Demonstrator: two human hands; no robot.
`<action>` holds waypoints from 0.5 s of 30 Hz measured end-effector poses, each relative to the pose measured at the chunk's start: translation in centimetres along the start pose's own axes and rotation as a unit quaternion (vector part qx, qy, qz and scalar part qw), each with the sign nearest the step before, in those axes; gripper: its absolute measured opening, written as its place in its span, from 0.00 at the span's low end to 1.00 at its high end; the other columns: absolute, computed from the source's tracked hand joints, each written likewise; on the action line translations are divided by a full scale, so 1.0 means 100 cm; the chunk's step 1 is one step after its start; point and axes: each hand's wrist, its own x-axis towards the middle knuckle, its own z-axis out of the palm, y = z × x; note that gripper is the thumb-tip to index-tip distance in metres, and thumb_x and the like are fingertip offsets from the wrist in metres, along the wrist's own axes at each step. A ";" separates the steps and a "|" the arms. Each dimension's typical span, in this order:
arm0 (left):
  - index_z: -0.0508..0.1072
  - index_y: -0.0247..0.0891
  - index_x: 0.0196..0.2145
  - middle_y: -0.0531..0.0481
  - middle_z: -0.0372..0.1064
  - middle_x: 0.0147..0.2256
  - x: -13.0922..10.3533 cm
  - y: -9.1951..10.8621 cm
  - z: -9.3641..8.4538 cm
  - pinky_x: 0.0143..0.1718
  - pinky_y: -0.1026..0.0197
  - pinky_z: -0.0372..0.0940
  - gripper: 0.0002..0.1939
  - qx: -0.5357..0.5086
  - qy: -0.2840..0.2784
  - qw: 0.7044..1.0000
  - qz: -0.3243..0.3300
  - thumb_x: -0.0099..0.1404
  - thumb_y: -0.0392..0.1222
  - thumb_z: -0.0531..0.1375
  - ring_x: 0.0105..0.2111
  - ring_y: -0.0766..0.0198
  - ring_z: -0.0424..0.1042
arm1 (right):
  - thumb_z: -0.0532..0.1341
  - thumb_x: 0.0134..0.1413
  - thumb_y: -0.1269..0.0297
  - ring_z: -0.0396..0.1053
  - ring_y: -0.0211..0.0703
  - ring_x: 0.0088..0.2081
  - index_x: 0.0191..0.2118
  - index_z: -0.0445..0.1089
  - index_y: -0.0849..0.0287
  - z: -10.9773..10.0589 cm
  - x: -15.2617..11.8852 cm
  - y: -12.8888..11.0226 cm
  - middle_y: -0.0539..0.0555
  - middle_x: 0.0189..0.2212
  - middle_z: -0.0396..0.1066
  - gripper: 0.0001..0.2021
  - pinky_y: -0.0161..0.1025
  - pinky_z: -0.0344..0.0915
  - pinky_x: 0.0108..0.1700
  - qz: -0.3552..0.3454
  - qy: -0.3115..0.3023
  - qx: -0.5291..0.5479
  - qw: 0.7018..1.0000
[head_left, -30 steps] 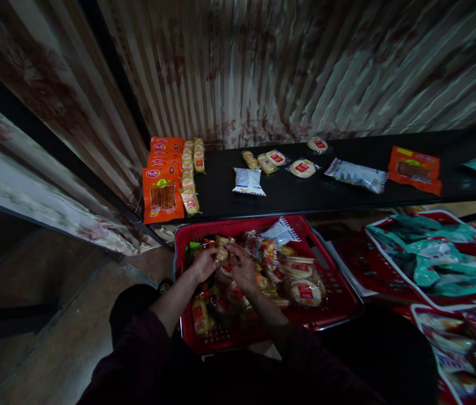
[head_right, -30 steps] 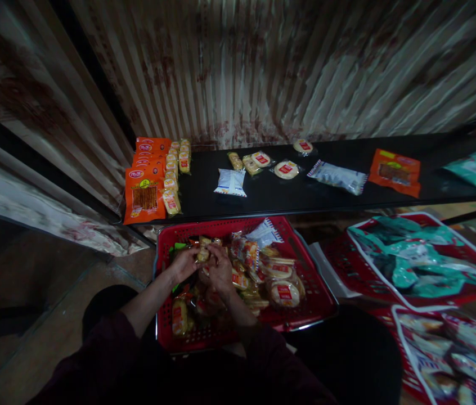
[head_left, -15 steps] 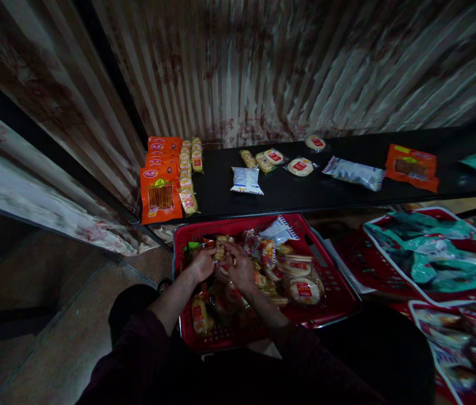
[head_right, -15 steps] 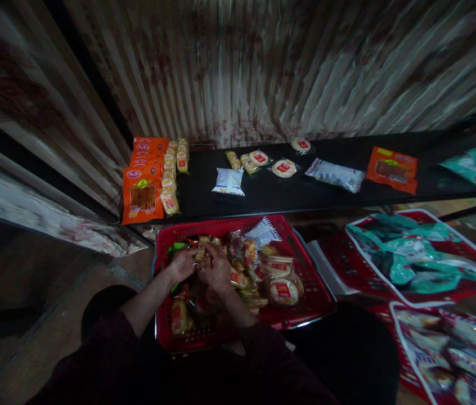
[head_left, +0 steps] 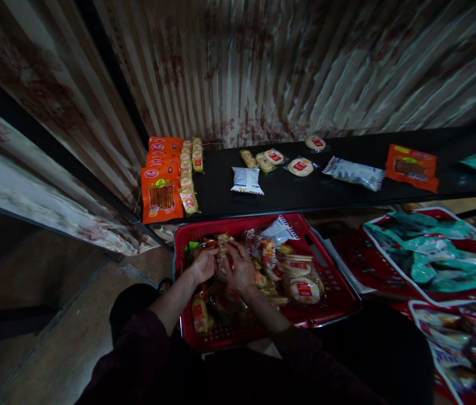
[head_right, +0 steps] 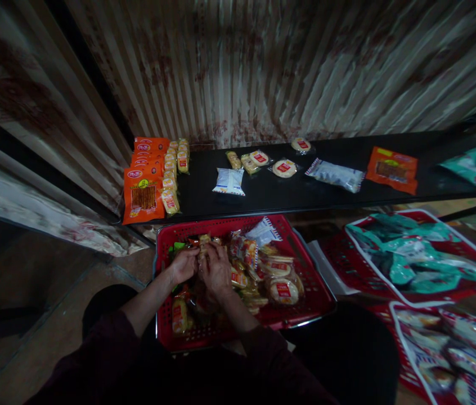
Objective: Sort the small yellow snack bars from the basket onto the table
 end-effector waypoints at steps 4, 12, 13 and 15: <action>0.69 0.34 0.30 0.53 0.69 0.23 -0.002 0.000 0.002 0.28 0.66 0.66 0.04 -0.010 0.012 1.000 -0.004 0.58 0.28 0.57 0.21 0.70 0.68 | 0.52 0.58 0.67 0.64 0.50 0.52 0.50 0.69 0.59 -0.002 -0.001 0.002 0.60 0.50 0.66 0.16 0.51 0.64 0.54 -0.013 -0.005 0.002 1.000; 0.70 0.34 0.35 0.51 0.71 0.27 -0.006 -0.002 0.006 0.32 0.63 0.69 0.08 0.016 -0.006 0.999 0.047 0.57 0.28 0.59 0.24 0.68 0.71 | 0.50 0.58 0.66 0.62 0.52 0.56 0.54 0.66 0.60 0.004 -0.004 0.014 0.62 0.54 0.64 0.19 0.52 0.63 0.57 0.007 -0.006 0.015 1.000; 0.70 0.34 0.35 0.52 0.70 0.26 -0.007 -0.002 0.006 0.32 0.63 0.69 0.08 0.020 -0.006 0.999 0.048 0.57 0.27 0.59 0.24 0.68 0.72 | 0.50 0.58 0.66 0.61 0.52 0.56 0.54 0.66 0.60 0.005 -0.005 0.016 0.62 0.55 0.64 0.20 0.52 0.62 0.57 0.010 -0.005 0.018 1.000; 0.71 0.33 0.36 0.51 0.70 0.26 -0.008 -0.002 0.007 0.32 0.63 0.69 0.09 0.030 -0.010 0.998 0.048 0.57 0.27 0.60 0.25 0.68 0.72 | 0.50 0.58 0.66 0.61 0.52 0.57 0.55 0.65 0.61 0.006 -0.005 0.018 0.61 0.55 0.64 0.20 0.53 0.61 0.58 0.017 -0.007 0.024 1.000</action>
